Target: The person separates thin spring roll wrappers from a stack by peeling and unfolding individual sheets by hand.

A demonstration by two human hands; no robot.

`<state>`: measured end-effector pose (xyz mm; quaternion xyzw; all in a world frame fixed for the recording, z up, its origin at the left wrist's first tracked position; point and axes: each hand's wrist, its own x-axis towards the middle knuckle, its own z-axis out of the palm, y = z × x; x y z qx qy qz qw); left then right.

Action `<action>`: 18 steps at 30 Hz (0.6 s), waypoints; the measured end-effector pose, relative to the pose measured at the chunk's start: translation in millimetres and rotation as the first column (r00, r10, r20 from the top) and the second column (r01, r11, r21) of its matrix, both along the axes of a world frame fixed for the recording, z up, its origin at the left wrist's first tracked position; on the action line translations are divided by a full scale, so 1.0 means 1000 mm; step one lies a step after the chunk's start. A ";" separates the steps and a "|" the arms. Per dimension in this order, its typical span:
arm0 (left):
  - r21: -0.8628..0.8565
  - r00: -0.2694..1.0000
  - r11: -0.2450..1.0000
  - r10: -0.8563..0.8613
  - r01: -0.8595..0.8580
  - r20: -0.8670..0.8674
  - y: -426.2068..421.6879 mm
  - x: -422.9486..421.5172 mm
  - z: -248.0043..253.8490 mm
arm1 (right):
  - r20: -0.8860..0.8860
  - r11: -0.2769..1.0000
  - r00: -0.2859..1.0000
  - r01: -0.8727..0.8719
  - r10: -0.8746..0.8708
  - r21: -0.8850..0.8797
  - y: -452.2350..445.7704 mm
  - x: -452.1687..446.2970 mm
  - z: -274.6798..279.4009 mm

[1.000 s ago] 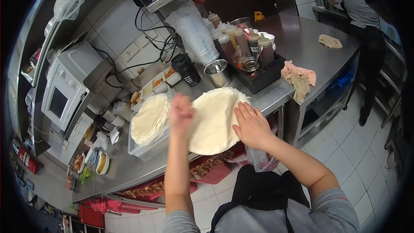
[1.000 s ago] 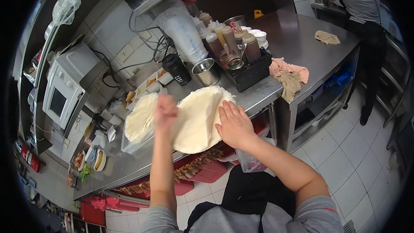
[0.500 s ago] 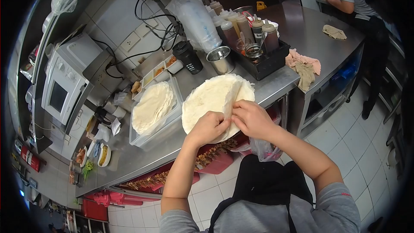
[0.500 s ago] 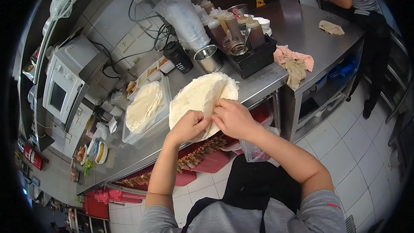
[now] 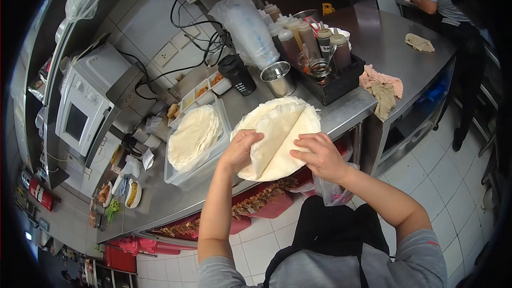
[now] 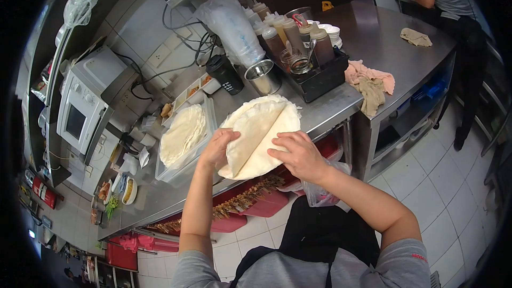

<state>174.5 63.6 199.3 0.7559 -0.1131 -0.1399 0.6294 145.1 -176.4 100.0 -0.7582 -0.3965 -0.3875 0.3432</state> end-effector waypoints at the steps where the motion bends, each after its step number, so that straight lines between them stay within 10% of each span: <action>1: 0.117 0.995 0.992 -0.059 0.049 0.079 0.013 0.013 0.001 | -0.006 1.000 1.000 -0.001 0.001 0.000 0.000 -0.001 0.000; 6: 0.303 0.986 0.949 -0.123 0.084 0.112 0.028 0.040 0.015 | 0.000 0.996 1.000 0.016 -0.016 -0.084 -0.003 -0.001 0.006; 12: 0.405 0.977 0.902 -0.197 0.149 0.080 0.012 0.018 0.024 | -0.389 0.964 0.903 -0.242 0.183 -0.110 -0.010 0.009 0.067; 13: 0.457 0.960 0.885 -0.199 0.091 0.194 0.005 0.005 0.023 | -0.097 0.984 0.990 -0.112 0.099 -0.139 -0.004 0.011 0.084; 16: 0.621 0.722 0.683 -0.196 -0.384 0.663 -0.014 -0.041 0.025 | 0.038 0.931 0.982 -0.165 0.187 -0.324 0.020 0.033 0.110; 18: 0.311 0.543 0.792 0.032 -0.526 0.839 -0.025 -0.074 0.022 | -0.111 0.825 0.967 -0.253 0.228 -0.505 0.032 0.053 0.107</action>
